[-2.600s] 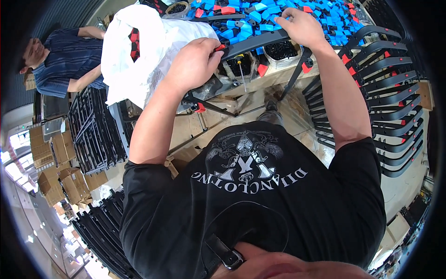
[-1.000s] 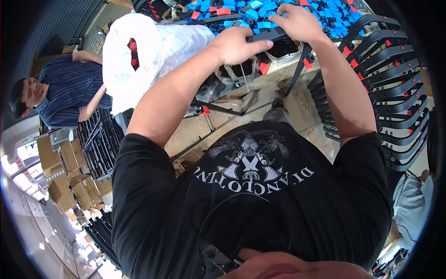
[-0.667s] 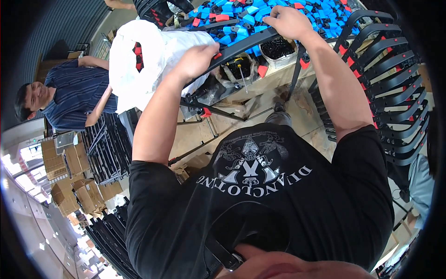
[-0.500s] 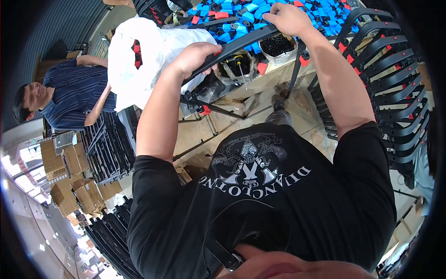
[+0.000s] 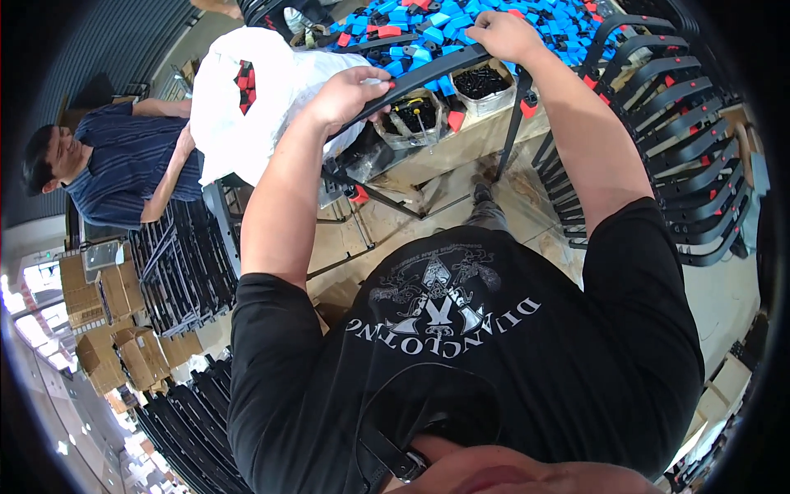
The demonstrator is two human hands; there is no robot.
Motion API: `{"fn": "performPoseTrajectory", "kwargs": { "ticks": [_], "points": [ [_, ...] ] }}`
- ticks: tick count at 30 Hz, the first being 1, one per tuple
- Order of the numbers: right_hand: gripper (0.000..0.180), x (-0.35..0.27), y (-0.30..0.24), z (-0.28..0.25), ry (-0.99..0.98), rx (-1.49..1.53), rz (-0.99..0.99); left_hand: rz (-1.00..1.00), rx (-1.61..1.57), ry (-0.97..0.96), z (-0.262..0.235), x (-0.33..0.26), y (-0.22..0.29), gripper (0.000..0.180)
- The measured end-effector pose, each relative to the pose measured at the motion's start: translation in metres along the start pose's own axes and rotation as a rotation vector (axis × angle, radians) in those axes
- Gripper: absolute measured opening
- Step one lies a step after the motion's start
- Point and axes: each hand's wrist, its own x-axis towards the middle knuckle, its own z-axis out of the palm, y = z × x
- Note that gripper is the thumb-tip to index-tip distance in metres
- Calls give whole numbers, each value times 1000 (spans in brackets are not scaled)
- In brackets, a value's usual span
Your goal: Assembling metal chair frames by attaching plastic components and fasteners in a factory workshop.
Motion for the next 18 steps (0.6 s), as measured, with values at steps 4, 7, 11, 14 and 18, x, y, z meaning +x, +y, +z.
{"fn": "performPoseTrajectory", "kwargs": {
  "ticks": [4,7,11,14,18],
  "points": [
    [43,-41,4,-14,-41,-23,65,63,-11,-109,20,-31,-1,34],
    [44,-100,-13,-36,-34,-71,143,154,181,1,46,-65,-3,31],
    [54,-199,-36,-67,-92,-23,195,340,477,146,70,-111,-8,35],
    [39,-279,-16,-86,162,115,-19,247,926,334,85,-137,-5,37],
    [47,-336,10,-123,-39,149,357,458,444,285,61,-144,-93,22]
  ]
}}
